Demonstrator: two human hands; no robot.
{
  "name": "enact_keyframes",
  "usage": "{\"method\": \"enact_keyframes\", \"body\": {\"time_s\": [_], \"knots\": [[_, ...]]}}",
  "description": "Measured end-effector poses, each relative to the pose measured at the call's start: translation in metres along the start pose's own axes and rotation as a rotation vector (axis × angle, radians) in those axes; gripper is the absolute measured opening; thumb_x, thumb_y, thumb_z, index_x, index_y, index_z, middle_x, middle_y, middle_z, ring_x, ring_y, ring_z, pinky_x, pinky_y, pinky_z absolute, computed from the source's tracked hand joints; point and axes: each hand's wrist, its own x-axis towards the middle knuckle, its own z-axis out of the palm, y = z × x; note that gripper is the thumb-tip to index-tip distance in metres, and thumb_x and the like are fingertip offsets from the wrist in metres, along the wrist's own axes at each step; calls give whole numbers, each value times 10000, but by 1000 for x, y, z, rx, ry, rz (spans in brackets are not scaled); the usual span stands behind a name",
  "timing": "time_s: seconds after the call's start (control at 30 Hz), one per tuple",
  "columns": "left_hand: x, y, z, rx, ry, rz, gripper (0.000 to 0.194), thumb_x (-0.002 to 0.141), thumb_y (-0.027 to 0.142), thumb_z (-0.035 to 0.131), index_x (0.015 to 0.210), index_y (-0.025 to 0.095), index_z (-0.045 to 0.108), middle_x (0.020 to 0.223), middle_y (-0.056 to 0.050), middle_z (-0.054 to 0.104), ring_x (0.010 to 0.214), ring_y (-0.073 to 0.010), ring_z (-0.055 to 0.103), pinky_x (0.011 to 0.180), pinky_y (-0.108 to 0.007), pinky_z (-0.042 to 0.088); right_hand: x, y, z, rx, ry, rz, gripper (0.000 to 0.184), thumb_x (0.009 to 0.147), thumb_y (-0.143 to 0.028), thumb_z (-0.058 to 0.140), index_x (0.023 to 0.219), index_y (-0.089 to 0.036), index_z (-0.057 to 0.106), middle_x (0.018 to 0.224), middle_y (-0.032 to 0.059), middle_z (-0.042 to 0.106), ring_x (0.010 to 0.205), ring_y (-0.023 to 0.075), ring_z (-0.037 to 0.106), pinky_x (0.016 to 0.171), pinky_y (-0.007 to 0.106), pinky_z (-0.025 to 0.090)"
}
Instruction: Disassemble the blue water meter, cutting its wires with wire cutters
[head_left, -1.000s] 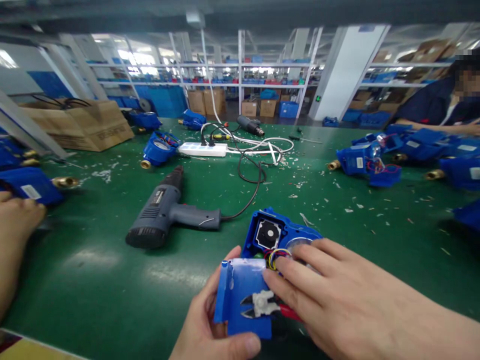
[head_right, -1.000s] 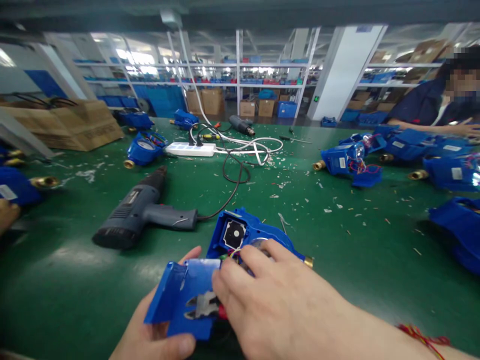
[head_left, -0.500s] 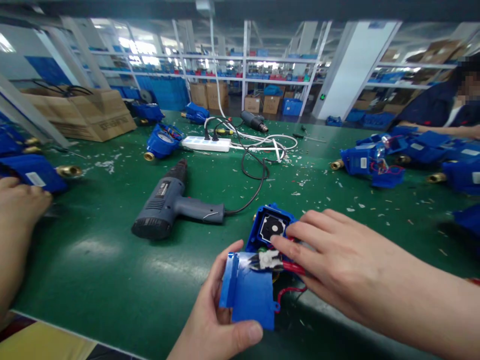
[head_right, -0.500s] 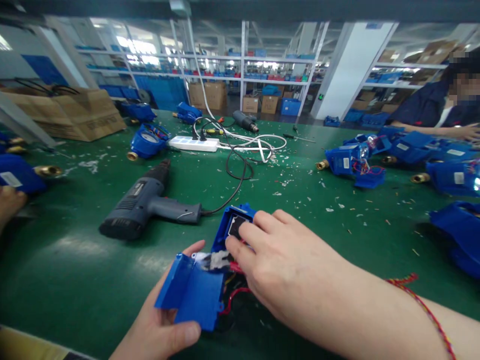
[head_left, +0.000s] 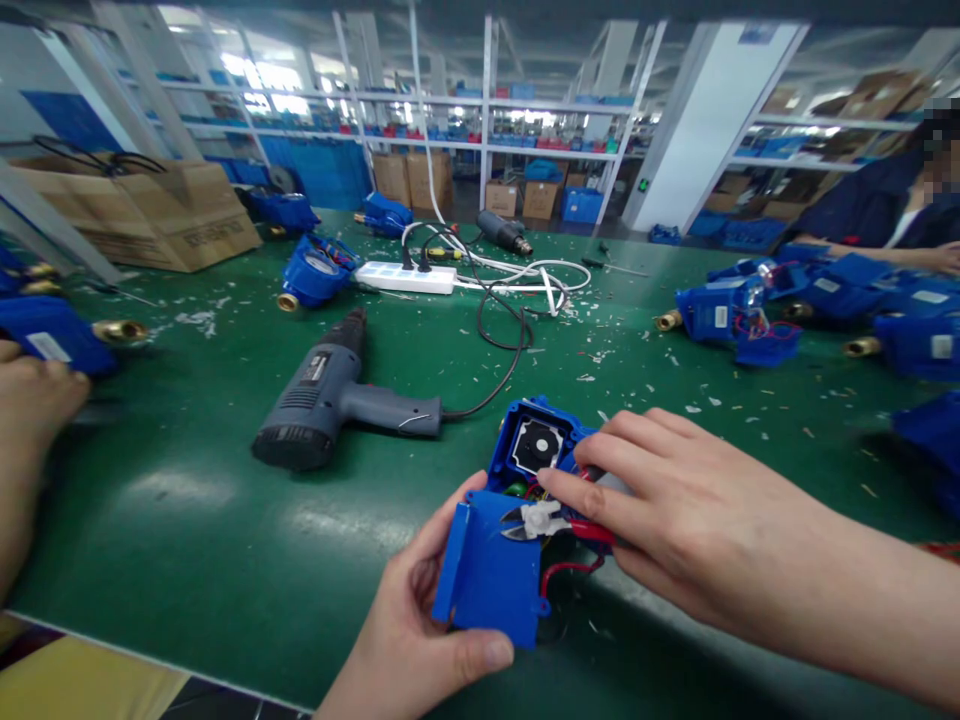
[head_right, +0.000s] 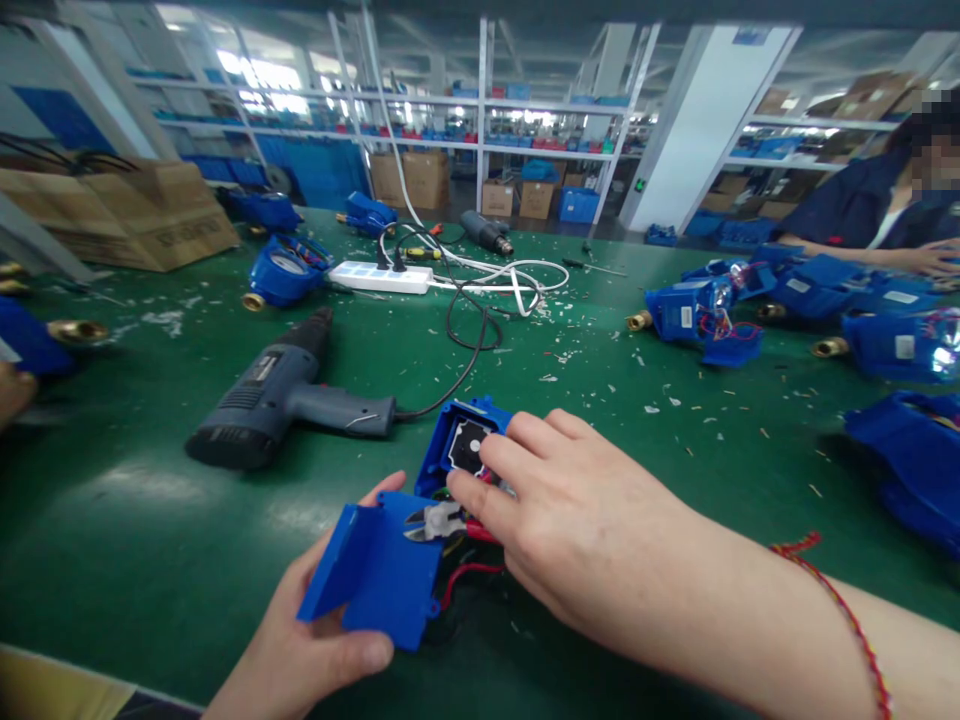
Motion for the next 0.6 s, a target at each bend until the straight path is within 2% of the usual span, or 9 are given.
{"method": "enact_keyframes", "body": {"time_s": [0.27,0.47,0.6], "knots": [[1,-3,-5,10,-46,-9,992,499,274,959,1399,223,545,1278,-142,697,1204,-385,623,912,-367,572,9,7,2,2,-68,-66,332,885,-304,649,1209,-231,641,952,60,633,831,228,525,702,363,370],[1,-1,-7,-15,-42,-22,950,518,273,948,1384,231,559,1289,-125,693,1228,-387,605,913,-371,565,10,9,4,6,-60,-65,384,855,-264,667,1232,-213,624,968,78,630,859,240,527,714,363,373],[-1,-2,-6,-10,-21,-22,1043,534,262,943,1453,280,451,1218,-112,726,1068,-343,703,820,-329,586,10,10,5,4,-65,-71,368,873,-252,638,1239,-216,620,989,76,629,861,246,515,720,374,362]]}}
